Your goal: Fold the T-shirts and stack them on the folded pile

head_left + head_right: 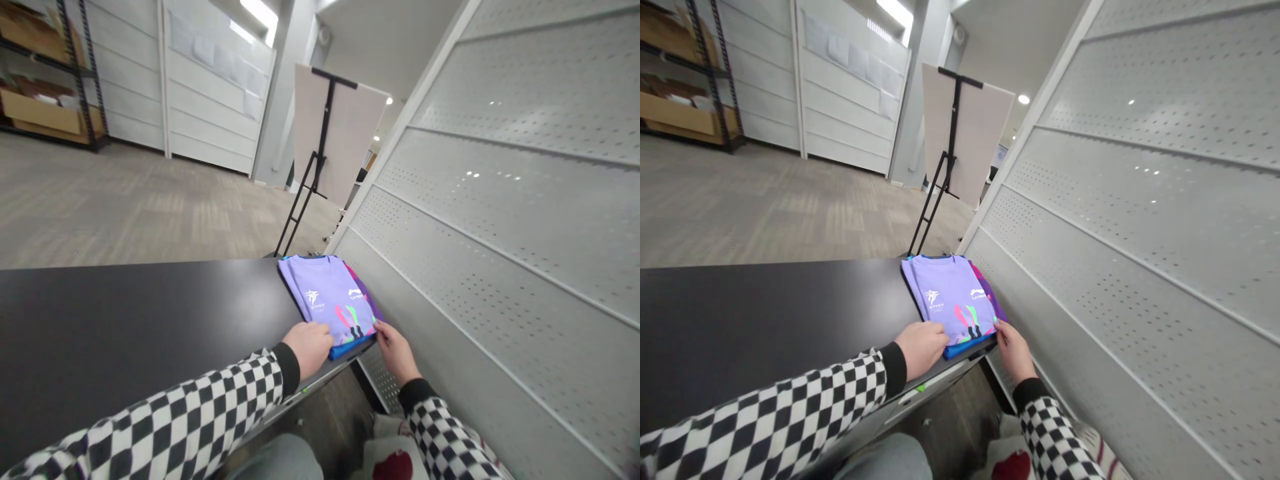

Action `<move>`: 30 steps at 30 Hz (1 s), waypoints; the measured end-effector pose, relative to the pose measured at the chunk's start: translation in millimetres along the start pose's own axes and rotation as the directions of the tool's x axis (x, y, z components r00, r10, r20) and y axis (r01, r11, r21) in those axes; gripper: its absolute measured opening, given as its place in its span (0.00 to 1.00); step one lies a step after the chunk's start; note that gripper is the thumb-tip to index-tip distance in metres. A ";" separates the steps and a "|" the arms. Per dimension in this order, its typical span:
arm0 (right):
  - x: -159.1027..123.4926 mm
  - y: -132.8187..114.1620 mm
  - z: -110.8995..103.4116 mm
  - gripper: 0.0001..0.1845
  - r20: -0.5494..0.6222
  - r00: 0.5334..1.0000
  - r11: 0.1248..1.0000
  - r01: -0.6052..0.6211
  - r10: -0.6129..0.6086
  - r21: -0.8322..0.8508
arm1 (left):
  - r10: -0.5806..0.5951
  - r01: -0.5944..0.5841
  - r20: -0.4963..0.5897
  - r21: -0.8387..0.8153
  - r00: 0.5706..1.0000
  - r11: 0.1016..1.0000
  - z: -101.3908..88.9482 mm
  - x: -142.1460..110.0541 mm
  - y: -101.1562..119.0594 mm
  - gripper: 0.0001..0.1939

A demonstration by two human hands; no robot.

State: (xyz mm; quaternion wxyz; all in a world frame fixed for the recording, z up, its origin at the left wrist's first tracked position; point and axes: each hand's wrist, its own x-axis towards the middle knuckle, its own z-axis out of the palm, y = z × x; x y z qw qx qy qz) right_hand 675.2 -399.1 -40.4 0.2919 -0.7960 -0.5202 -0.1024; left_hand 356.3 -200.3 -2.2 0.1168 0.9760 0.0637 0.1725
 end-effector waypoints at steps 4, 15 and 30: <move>10.2 2.0 -2.8 0.22 0.009 1.000 0.999 -0.005 0.005 -0.036 | 0.044 -0.044 -0.002 -0.022 0.999 0.999 -5.1 -1.6 7.0 0.12; 13.1 -13.3 -24.2 0.20 -0.019 1.000 0.988 -0.016 0.014 -0.155 | 0.275 -0.275 -0.016 -0.150 0.961 0.950 1.8 -9.8 9.2 0.08; 100.3 -279.8 18.5 0.20 0.230 0.857 0.875 0.482 -0.461 -0.042 | -0.025 0.009 -0.111 -0.144 0.994 0.990 -77.6 -162.3 -139.0 0.18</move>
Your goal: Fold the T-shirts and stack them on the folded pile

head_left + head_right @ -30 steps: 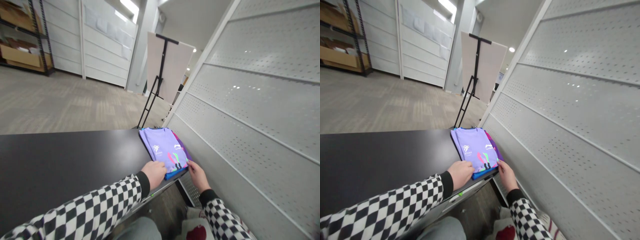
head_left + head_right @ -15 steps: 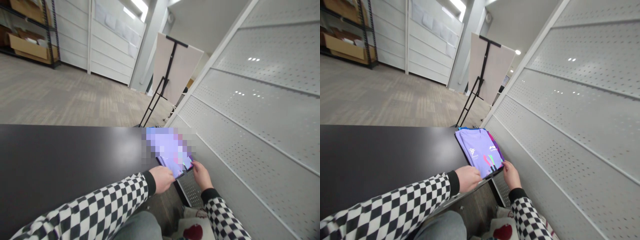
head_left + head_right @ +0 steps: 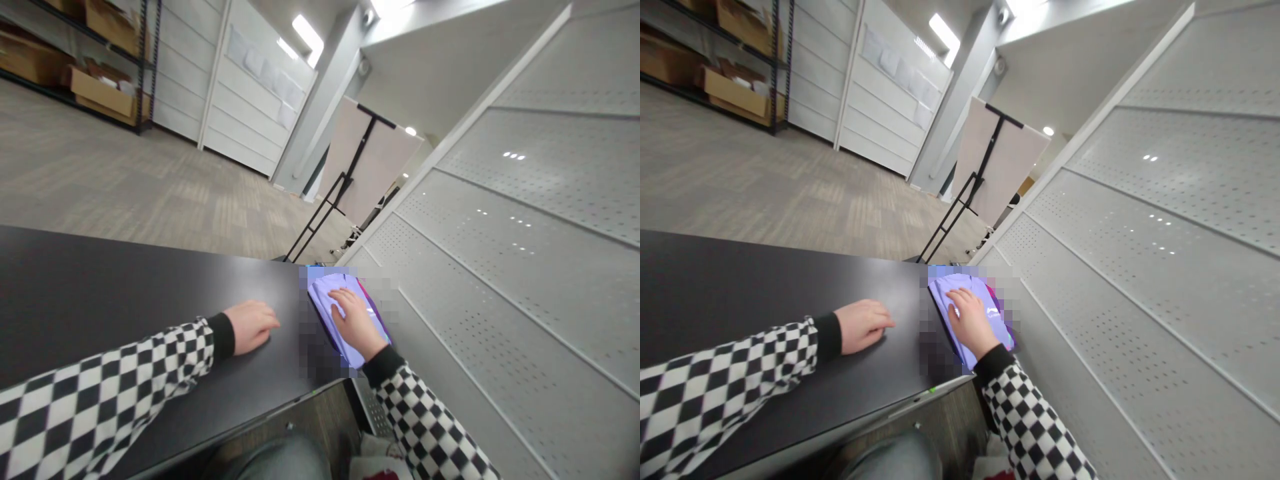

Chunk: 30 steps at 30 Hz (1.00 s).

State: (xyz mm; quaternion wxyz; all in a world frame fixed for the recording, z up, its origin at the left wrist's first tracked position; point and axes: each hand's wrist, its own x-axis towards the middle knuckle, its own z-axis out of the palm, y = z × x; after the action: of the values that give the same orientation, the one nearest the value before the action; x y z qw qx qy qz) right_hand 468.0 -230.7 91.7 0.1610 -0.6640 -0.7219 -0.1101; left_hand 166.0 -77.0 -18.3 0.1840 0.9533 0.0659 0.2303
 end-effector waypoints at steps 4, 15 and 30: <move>63.4 -100.9 47.6 0.19 0.143 0.969 0.973 0.182 -0.202 0.145 | -0.270 0.273 -0.071 0.047 0.960 0.961 -70.0 -112.1 -80.2 0.20; 199.3 -277.3 197.8 0.15 -0.285 0.928 0.774 0.359 -0.239 0.521 | -0.715 0.848 -0.536 0.005 0.449 0.529 -250.4 -310.0 -88.5 0.19; 177.2 -207.7 192.1 0.18 -0.235 0.972 0.839 0.145 -0.020 0.525 | -0.607 0.979 -0.780 0.038 0.154 0.200 -292.7 -331.8 -48.1 0.23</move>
State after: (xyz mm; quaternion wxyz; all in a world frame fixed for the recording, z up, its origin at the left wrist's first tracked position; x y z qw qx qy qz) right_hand 233.1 -15.1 -7.3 0.4147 -0.5438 -0.7294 0.0170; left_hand -265.3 -8.5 67.5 -0.0354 0.6115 0.7094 0.3486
